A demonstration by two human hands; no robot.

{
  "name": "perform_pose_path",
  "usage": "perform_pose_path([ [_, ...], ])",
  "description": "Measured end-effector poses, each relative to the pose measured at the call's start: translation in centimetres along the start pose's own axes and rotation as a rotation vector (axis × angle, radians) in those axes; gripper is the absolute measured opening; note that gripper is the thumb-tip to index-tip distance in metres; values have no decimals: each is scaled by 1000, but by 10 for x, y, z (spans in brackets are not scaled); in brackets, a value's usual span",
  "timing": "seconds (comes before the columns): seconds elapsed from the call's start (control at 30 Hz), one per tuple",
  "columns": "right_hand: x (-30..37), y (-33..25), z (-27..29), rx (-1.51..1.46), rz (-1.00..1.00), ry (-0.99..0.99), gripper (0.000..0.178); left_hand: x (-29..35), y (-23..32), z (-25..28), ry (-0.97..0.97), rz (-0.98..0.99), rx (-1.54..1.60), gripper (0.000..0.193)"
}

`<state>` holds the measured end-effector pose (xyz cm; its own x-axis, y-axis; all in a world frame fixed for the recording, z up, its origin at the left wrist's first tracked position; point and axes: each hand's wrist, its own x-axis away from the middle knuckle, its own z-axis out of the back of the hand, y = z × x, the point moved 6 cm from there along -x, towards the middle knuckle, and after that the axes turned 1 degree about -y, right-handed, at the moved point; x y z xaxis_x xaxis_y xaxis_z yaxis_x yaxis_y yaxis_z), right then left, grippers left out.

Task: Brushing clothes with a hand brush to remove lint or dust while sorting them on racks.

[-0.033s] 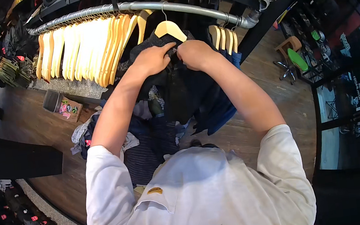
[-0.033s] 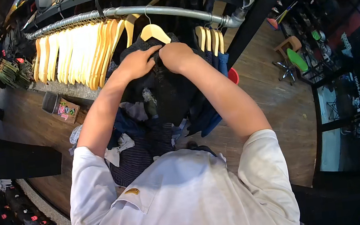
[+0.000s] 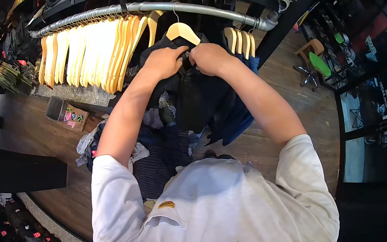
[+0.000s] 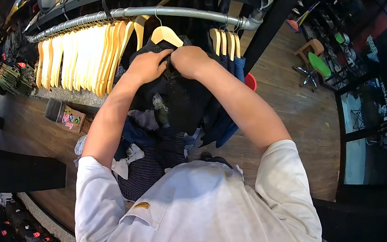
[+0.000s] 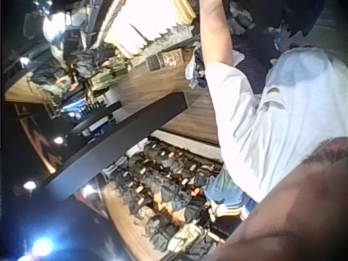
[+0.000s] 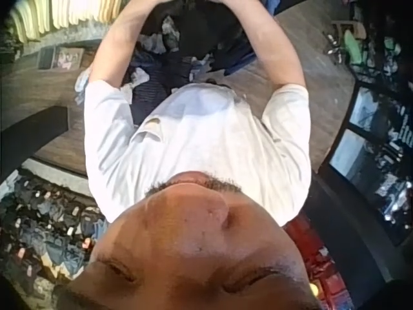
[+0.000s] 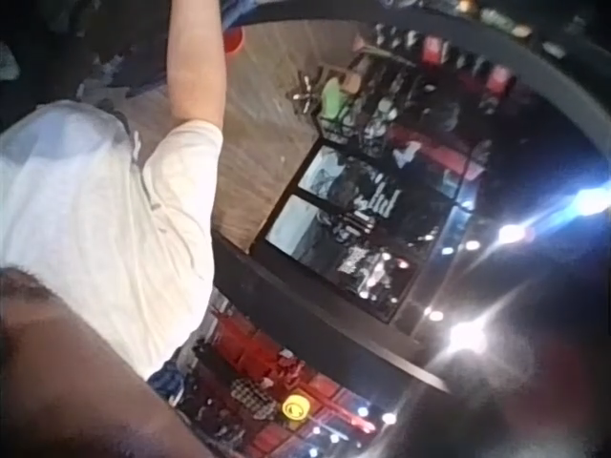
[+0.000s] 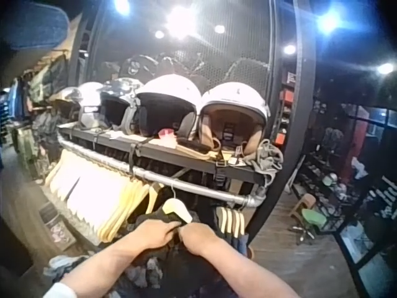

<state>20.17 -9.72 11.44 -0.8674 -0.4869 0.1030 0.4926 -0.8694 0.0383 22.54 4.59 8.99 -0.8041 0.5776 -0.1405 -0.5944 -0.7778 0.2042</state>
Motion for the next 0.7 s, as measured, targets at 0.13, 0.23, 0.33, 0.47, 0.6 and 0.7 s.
perform_pose_path([
  [0.13, 10, -4, 6, -129, 44, 133, 14, -18, -2, -8, 10, -166, -201, 34],
  [0.23, 14, -7, 3, -209, 175, 258, 12, -19, 4, -9, 119, -327, -268, 24],
  [0.33, 21, -6, -2, -141, 192, 319, 17, -9, 7, -2, 183, -391, -205, 20],
  [0.47, 30, -16, -2, -126, 248, 366, 16, 8, -3, 13, 114, -338, -109, 16],
  [0.6, 28, -17, -14, -152, 216, 319, 15, 18, -8, 26, 76, -301, 0, 15],
  [0.7, 26, -23, -14, -139, 219, 324, 15, 29, -18, 27, 0, -270, 37, 15],
])
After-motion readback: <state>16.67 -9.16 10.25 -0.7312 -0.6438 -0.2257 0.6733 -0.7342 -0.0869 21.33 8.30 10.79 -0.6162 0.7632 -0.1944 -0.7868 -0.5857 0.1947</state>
